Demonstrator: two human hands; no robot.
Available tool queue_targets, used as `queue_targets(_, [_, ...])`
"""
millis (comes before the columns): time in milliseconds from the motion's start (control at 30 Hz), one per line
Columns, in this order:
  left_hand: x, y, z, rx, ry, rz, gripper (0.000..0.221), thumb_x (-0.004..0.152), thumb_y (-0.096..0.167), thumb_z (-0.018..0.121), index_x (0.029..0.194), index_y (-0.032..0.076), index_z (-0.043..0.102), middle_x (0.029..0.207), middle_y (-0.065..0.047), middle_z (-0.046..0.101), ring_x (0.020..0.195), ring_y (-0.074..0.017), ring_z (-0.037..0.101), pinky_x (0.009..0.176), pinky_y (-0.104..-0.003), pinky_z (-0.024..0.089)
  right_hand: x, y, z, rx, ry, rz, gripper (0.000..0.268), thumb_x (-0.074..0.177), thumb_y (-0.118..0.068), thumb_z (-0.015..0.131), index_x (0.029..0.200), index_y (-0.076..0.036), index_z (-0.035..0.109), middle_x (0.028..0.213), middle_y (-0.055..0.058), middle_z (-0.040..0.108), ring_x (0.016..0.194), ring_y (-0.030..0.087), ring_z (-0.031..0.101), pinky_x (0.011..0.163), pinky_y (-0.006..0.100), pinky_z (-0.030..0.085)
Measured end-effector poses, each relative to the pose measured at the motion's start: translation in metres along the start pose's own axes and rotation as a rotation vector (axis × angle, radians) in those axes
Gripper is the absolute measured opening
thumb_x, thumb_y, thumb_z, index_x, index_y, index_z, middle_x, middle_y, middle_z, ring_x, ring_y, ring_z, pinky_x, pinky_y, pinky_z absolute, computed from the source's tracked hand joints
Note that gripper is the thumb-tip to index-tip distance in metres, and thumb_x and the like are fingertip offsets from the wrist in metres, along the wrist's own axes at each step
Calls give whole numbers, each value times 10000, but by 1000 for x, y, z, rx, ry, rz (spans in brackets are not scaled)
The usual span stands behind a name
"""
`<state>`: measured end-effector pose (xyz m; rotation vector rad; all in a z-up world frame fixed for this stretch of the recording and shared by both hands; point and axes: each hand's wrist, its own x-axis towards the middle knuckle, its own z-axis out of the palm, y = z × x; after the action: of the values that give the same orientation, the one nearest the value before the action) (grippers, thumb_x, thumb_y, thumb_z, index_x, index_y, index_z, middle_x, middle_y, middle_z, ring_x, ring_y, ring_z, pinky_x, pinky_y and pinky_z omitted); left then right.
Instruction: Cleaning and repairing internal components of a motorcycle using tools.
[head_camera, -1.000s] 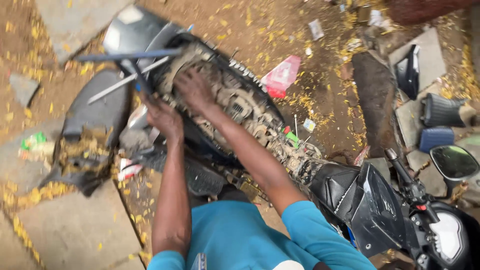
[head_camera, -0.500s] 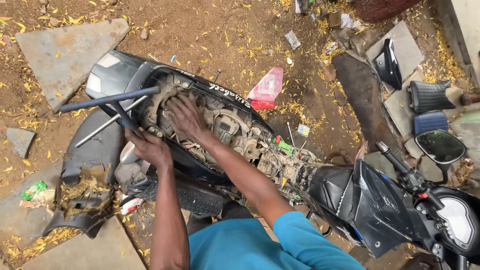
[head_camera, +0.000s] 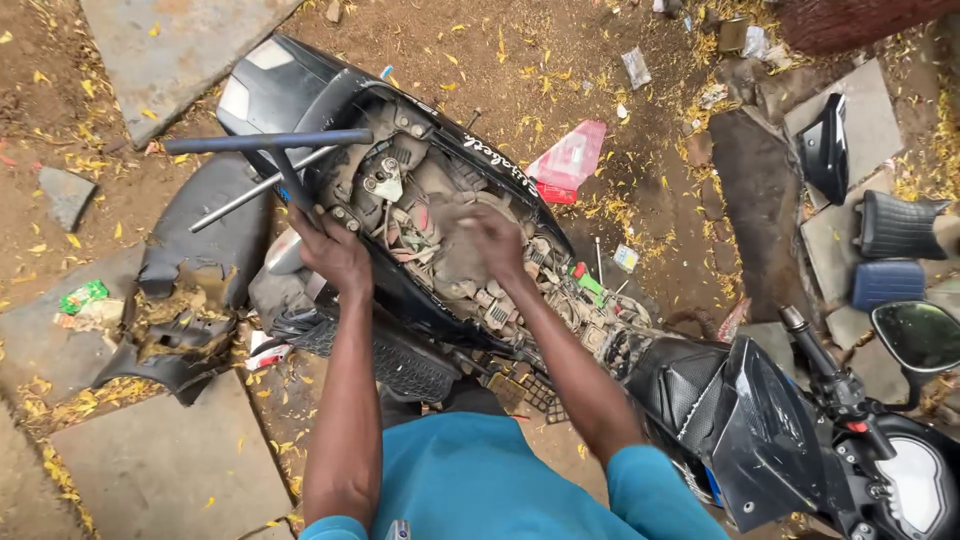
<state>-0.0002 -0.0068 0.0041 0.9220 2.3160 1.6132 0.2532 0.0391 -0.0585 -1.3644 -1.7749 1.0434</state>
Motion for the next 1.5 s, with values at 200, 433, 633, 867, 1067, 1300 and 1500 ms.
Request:
queue_targets(200, [-2,-1,2,-36,28,64,360,1092,27,519,1442,77,447,838,-153,618,651,-266,613,585,-408,464,14,-34,0,106,488,182,174,968,-31,651,1130,-95,642,1113,44,721,1093,190,712,868,324,653])
queue_targets(433, [0,2,1,-4,-4,-39,297,1096,51,537,1390,53,493,728,-141,561,569,-244,549,535,-412,397,76,-24,88,-183,171,-232,356,1039,-228,551,1341,-39,540,1294,176,642,1219,299,620,988,438,530])
queue_targets(633, [-3,-15,8,-10,18,34,285,1125,66,530,1404,69,473,758,-120,561,604,-221,517,548,-394,396,87,-84,75,-568,-221,-126,617,1028,-393,531,1539,-87,368,1407,201,575,1362,337,507,1212,597,267])
queue_targets(867, [-2,-4,1,-53,-2,54,333,1132,77,502,1457,86,430,829,-110,629,653,-186,581,558,-376,429,64,-74,93,-627,20,-295,695,1053,-365,541,1586,-19,259,1512,263,497,1407,389,491,1235,536,334])
queue_targets(1067, [-3,-15,2,-41,-35,47,337,1150,95,495,1478,78,418,794,-110,611,621,-181,556,545,-367,390,47,-65,98,-588,130,-190,842,1031,-418,568,1594,83,195,1460,343,472,1369,443,472,1202,597,320])
queue_targets(1300, [0,-2,-5,-41,-56,68,342,1142,92,499,1466,34,407,791,-119,623,626,-196,573,554,-369,400,85,-50,104,-608,72,78,835,1009,-521,524,1514,92,266,1385,330,535,1297,424,462,1038,574,383])
queue_targets(1500, [-5,-16,-4,-41,-69,35,348,1137,92,502,1469,34,412,759,-112,592,609,-201,537,557,-368,388,77,-46,90,-353,191,44,455,1043,-260,583,1433,-63,458,1253,244,671,1144,325,638,978,496,563])
